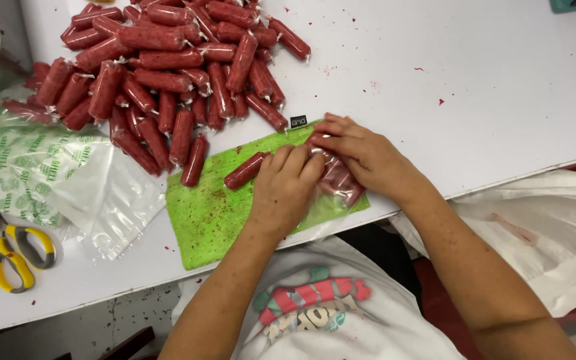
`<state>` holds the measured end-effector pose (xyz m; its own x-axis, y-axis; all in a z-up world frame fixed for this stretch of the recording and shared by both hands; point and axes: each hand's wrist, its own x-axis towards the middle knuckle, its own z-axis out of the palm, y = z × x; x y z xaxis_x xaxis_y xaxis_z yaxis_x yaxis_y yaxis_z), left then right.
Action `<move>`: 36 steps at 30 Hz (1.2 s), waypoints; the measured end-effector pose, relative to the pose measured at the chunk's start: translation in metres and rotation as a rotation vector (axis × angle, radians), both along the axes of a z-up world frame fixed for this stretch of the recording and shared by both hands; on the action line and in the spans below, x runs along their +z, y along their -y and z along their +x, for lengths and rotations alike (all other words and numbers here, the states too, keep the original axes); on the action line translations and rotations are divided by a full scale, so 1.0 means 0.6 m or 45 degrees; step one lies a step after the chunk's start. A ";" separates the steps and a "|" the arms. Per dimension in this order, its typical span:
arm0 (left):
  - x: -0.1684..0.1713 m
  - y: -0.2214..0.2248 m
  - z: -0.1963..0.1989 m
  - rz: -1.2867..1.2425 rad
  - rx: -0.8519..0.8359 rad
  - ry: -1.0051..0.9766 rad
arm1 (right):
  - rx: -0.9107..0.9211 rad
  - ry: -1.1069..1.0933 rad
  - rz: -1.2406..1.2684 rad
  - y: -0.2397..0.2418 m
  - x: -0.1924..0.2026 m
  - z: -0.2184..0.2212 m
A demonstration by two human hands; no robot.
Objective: The person places several red meat products in plastic casings into a plastic bag, adds a label, and passes the bag toward a heat sealer.
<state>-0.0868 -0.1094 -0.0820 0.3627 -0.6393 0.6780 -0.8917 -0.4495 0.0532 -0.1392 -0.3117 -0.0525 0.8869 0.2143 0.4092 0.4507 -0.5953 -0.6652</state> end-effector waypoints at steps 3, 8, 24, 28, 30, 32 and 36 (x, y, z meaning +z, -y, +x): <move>0.033 -0.009 -0.002 0.004 0.055 -0.003 | -0.181 0.005 -0.068 0.000 -0.025 -0.027; 0.061 -0.101 -0.036 -0.400 0.180 -0.543 | -0.314 -0.039 -0.239 -0.039 0.002 -0.091; 0.168 -0.155 -0.009 -0.020 0.549 -1.039 | -0.306 -0.190 -0.440 -0.052 -0.004 -0.087; 0.056 -0.145 0.043 0.097 0.299 -0.424 | -0.451 -0.160 -0.514 -0.083 -0.005 -0.098; 0.099 -0.133 0.052 0.164 0.225 -0.419 | -0.444 -0.376 -0.486 -0.088 0.015 -0.098; 0.088 -0.149 0.075 0.126 0.363 -0.266 | -0.433 -0.300 -0.394 -0.066 0.070 -0.060; 0.090 -0.149 0.082 0.100 0.530 -0.265 | -0.550 0.082 -0.232 -0.006 0.143 0.079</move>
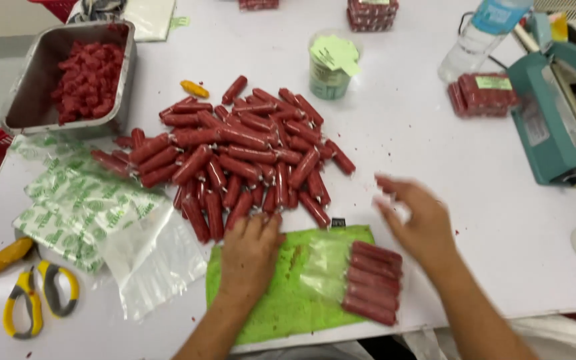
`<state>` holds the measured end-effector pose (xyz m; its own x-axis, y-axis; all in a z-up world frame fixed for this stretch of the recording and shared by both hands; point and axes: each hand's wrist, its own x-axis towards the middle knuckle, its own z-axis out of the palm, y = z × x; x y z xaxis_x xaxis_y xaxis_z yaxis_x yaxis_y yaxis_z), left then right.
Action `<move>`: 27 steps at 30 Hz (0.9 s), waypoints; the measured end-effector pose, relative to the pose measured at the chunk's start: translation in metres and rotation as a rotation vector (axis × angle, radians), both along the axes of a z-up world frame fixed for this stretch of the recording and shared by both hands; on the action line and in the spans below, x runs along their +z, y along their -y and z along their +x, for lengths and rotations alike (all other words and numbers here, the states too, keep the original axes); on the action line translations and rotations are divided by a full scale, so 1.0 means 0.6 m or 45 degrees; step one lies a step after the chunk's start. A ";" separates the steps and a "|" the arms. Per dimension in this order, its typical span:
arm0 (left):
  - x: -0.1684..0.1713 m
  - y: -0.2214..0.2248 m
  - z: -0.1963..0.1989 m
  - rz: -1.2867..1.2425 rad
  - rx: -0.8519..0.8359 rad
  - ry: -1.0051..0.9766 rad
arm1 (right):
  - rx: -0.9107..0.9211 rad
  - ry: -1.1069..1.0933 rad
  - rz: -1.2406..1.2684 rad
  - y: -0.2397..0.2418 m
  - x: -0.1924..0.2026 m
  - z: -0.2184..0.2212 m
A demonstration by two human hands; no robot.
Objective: The person places several red meat products in plastic casings into a plastic bag, adds a label, and passes the bag toward a heat sealer.
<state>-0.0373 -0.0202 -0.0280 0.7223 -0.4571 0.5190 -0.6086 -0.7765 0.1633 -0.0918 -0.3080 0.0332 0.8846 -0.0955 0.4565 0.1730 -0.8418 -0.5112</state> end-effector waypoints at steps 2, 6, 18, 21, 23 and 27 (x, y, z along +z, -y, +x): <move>0.001 0.003 -0.008 -0.144 -0.065 0.043 | 0.011 0.121 -0.141 0.038 0.022 0.131; -0.007 -0.012 0.005 -0.333 -0.176 0.055 | 0.053 0.082 -0.630 0.097 0.013 0.385; -0.003 -0.027 0.010 -0.655 -0.331 -0.340 | -0.233 0.037 1.501 0.011 0.094 0.338; 0.002 -0.013 0.003 -1.140 -0.312 -0.854 | -0.051 -0.092 2.074 -0.021 0.015 0.219; 0.036 0.006 -0.010 -1.395 -0.305 -1.273 | -0.047 -0.129 2.143 -0.071 -0.010 0.138; 0.066 0.064 -0.049 -2.098 -0.287 -1.547 | -0.082 -0.142 2.217 -0.154 -0.045 0.013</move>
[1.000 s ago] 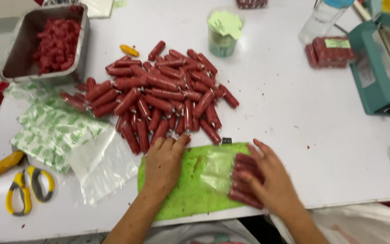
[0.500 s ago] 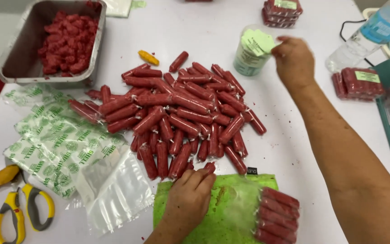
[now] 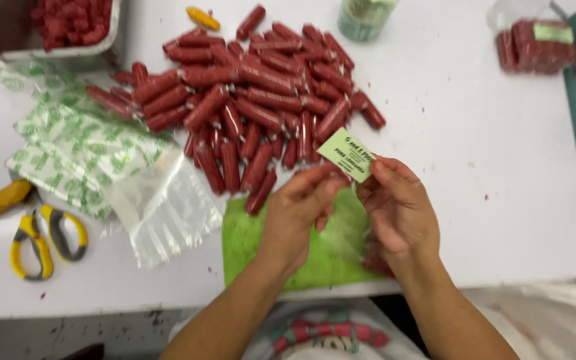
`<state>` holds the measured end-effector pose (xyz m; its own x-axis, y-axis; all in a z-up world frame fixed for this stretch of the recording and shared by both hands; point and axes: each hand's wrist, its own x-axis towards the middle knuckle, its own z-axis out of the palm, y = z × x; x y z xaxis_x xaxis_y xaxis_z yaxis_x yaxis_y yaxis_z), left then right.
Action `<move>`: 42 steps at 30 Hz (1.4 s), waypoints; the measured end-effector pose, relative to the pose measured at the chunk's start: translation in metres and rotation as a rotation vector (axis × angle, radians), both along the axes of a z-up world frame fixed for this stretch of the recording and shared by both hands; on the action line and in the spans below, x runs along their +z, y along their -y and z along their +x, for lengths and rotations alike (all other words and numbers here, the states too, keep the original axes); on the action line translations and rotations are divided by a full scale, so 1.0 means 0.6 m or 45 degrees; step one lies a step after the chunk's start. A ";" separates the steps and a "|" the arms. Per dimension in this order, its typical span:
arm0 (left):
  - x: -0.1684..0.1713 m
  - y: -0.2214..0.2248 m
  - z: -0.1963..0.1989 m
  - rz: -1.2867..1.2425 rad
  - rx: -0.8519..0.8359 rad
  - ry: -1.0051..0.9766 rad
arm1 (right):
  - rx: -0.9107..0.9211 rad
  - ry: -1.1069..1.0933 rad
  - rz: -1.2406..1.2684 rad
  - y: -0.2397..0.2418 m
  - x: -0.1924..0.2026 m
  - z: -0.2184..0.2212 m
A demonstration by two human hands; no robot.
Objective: The person places several red meat products in plastic casings into a plastic bag, adds a label, and passes the bag toward a heat sealer.
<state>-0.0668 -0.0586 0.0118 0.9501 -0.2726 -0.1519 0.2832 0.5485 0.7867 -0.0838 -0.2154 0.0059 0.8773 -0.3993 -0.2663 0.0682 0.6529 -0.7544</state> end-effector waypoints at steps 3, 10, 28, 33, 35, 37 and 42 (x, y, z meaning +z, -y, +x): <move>-0.025 0.026 -0.018 0.028 0.154 -0.046 | 0.033 -0.019 -0.132 -0.011 -0.006 -0.044; -0.029 -0.101 0.010 1.043 0.170 0.265 | 0.538 0.009 -2.384 0.093 -0.014 -0.158; -0.082 0.095 -0.065 0.761 -0.628 -0.460 | 0.814 0.407 -1.828 0.181 -0.095 -0.135; -0.099 0.122 -0.081 1.258 -0.600 -0.111 | 0.937 0.241 -2.013 0.171 -0.063 -0.137; -0.064 0.088 -0.080 1.222 -0.574 -0.112 | 1.008 0.246 -2.002 0.183 -0.040 -0.122; -0.052 0.039 -0.087 1.188 -0.555 -0.100 | 1.064 0.248 -1.992 0.189 -0.023 -0.099; -0.080 -0.033 -0.135 1.254 -0.446 0.265 | 0.993 0.203 -1.865 0.152 -0.040 -0.009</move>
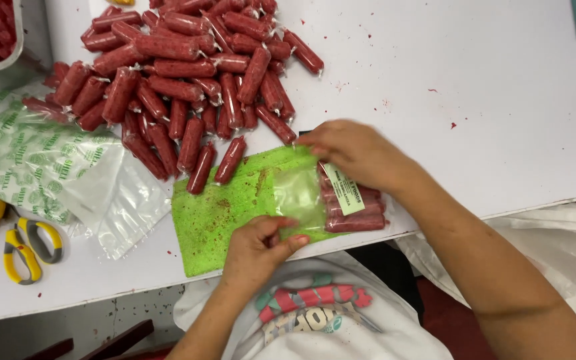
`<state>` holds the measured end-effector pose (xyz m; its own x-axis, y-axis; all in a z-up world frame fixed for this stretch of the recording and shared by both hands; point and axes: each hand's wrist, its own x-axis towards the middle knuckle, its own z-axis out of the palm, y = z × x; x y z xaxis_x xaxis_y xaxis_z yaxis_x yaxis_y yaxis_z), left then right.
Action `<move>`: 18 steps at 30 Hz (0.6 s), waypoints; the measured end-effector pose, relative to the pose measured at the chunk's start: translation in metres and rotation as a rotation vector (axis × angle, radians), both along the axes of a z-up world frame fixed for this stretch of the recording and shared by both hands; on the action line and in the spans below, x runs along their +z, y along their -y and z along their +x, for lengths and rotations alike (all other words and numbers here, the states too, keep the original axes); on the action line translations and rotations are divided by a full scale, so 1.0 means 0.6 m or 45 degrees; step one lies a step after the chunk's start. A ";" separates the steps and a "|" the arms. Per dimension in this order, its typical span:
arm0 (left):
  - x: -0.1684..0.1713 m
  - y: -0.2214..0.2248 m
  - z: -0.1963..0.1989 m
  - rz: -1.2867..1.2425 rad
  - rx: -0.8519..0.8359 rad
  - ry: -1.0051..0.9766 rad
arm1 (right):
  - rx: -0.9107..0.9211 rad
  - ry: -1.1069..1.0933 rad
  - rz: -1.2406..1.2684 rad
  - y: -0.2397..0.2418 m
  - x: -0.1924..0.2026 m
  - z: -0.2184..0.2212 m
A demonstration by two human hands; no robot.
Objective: The person places several red meat products in plastic casings into a plastic bag, adds a label, and passes the bag toward a heat sealer.
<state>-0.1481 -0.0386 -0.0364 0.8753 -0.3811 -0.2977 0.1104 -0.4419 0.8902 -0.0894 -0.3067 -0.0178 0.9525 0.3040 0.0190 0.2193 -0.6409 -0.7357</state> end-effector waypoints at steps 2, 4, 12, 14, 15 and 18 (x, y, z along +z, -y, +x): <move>-0.020 0.004 0.001 -0.007 0.063 0.060 | 0.114 0.008 -0.096 -0.023 -0.008 0.019; -0.029 -0.001 0.006 -0.023 0.120 0.124 | 0.221 0.018 -0.202 -0.032 -0.010 0.029; 0.135 -0.023 -0.007 -0.246 -0.005 0.985 | -0.144 0.484 0.666 0.003 0.082 -0.100; 0.165 -0.008 0.034 -0.293 -0.184 0.697 | -0.166 0.523 0.809 -0.022 0.076 -0.126; 0.180 -0.004 0.047 -0.312 -0.335 0.391 | -0.169 0.535 0.970 -0.038 0.071 -0.143; 0.077 0.013 0.062 -0.586 -0.354 0.577 | -0.234 0.622 0.846 -0.047 0.035 -0.165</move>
